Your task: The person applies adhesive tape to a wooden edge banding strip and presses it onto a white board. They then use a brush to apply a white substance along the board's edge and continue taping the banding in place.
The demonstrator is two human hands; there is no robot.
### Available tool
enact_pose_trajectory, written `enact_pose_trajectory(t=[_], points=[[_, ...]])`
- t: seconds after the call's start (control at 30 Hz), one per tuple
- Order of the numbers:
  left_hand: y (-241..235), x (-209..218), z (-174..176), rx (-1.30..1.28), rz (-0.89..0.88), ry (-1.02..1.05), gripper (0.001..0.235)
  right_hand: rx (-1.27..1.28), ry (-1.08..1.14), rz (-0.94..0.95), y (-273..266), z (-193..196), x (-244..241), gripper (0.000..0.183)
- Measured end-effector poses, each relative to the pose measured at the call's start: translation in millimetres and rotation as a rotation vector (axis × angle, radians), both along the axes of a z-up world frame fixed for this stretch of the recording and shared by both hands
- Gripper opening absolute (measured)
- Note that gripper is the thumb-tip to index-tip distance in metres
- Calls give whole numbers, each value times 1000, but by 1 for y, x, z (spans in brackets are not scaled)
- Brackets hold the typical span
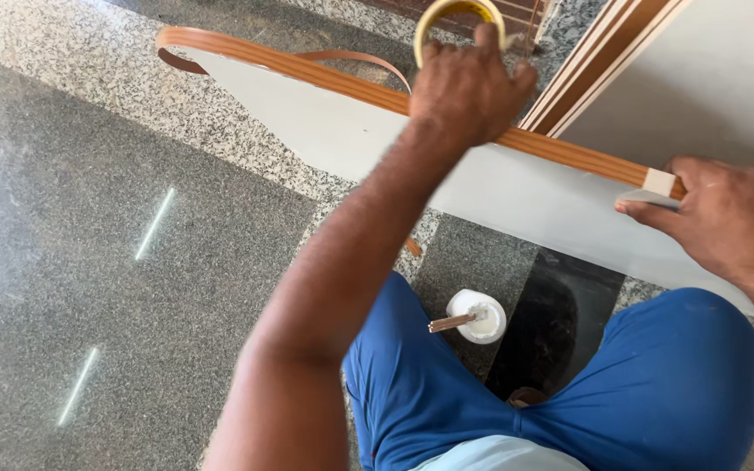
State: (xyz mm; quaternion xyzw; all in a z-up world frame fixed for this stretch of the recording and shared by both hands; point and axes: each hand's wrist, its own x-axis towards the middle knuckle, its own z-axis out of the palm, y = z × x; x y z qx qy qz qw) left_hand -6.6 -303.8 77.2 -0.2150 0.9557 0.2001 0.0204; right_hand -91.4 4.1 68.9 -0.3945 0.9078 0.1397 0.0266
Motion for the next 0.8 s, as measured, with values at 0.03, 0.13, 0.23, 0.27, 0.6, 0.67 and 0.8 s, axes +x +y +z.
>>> enact_pose_trajectory(t=[0.03,0.13,0.23,0.27,0.6,0.67,0.8], points=[[-12,5,0,12,2,5,69,-8,1,18,1,-4,-3,64],[-50,19,2,17,35,-11,67,-62,-18,38,1,-8,-9,64],[-84,32,-2,-12,24,49,62,-152,-66,21,6,-15,-13,60],[-94,35,-4,-27,13,85,60,-177,-61,35,10,-20,-16,59],[-195,62,-24,-62,-40,261,52,-425,-671,-256,70,-142,-52,56],[-213,58,-26,-38,-73,265,51,-366,-681,-311,79,-144,-45,57],[-250,58,-20,37,-55,146,53,-303,-706,-360,75,-139,-36,58]])
